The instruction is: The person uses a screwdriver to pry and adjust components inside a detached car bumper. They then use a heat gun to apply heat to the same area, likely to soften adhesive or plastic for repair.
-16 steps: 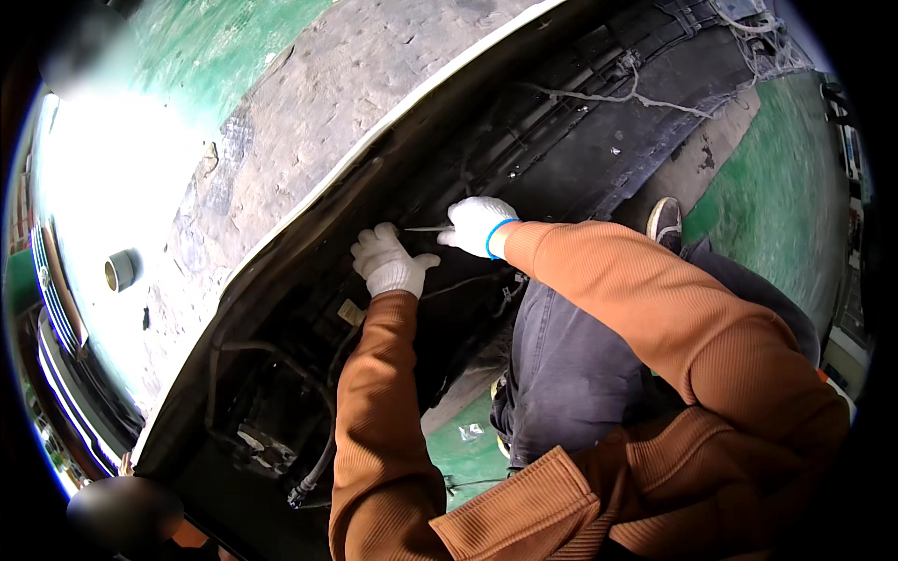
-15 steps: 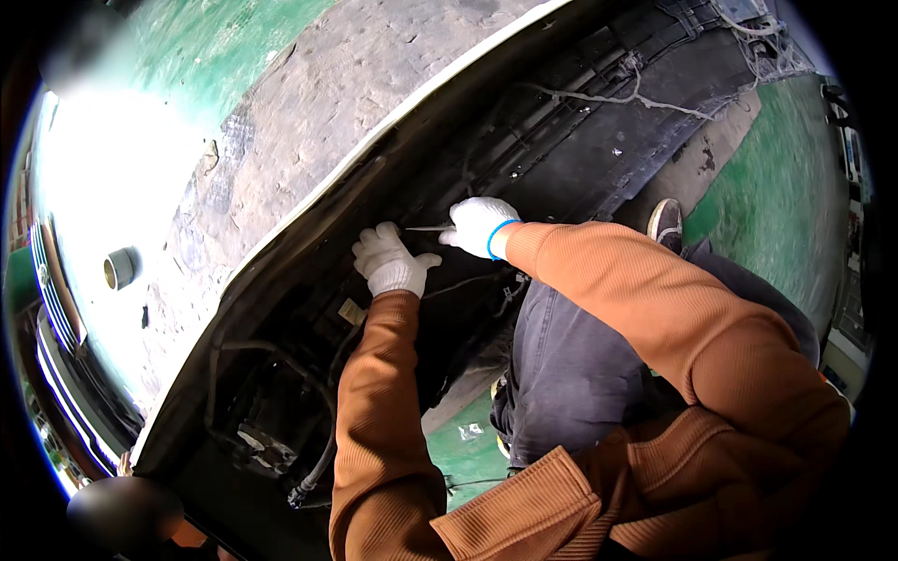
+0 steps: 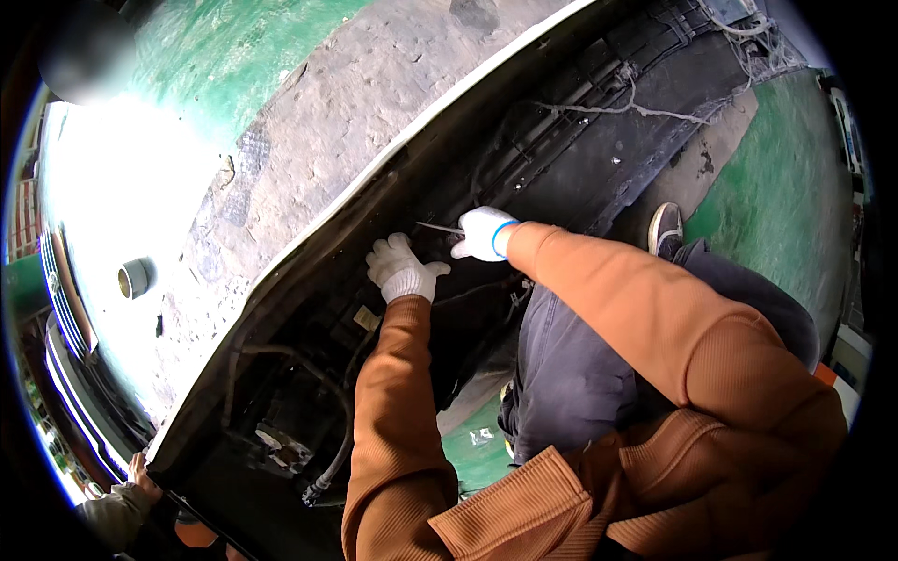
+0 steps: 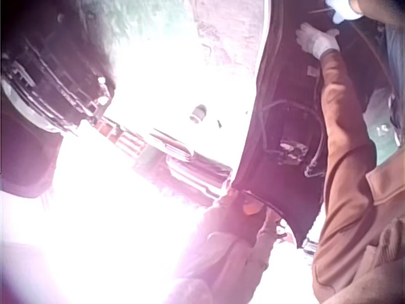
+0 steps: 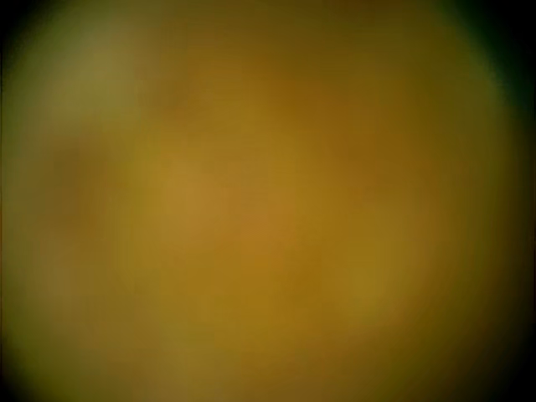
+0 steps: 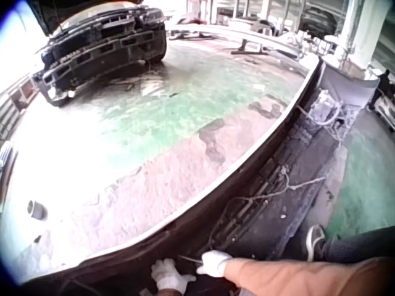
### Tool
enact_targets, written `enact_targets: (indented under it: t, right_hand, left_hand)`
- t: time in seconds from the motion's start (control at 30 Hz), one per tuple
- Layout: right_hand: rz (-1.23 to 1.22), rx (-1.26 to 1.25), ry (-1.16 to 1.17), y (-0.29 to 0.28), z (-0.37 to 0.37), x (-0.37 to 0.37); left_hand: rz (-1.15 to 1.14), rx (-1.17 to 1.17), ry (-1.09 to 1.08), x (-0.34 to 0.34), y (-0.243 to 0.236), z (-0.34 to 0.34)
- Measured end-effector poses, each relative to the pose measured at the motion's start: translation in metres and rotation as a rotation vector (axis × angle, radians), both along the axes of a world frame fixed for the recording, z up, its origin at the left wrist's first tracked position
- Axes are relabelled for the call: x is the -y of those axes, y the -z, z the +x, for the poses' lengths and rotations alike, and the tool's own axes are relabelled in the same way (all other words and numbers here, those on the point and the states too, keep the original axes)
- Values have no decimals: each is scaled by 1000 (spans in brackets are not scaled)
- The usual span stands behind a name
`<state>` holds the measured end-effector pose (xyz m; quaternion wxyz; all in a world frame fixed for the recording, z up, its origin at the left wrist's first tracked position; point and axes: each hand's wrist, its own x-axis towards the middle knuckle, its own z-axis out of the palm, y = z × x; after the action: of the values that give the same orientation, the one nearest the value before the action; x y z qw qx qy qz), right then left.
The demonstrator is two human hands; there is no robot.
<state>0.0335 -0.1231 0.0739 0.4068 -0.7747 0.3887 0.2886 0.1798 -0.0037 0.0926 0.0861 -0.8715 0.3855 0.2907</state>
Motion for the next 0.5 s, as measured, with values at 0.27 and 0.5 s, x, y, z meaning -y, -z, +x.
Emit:
enact_targets:
  t: [0.27, 0.5]
  right_hand:
    - [303, 99, 465, -55, -65, 60]
    - [551, 756, 995, -90, -127, 82]
  left_hand:
    - [-88, 30, 6, -14, 11, 3]
    - [-294, 12, 39, -27, 19, -3]
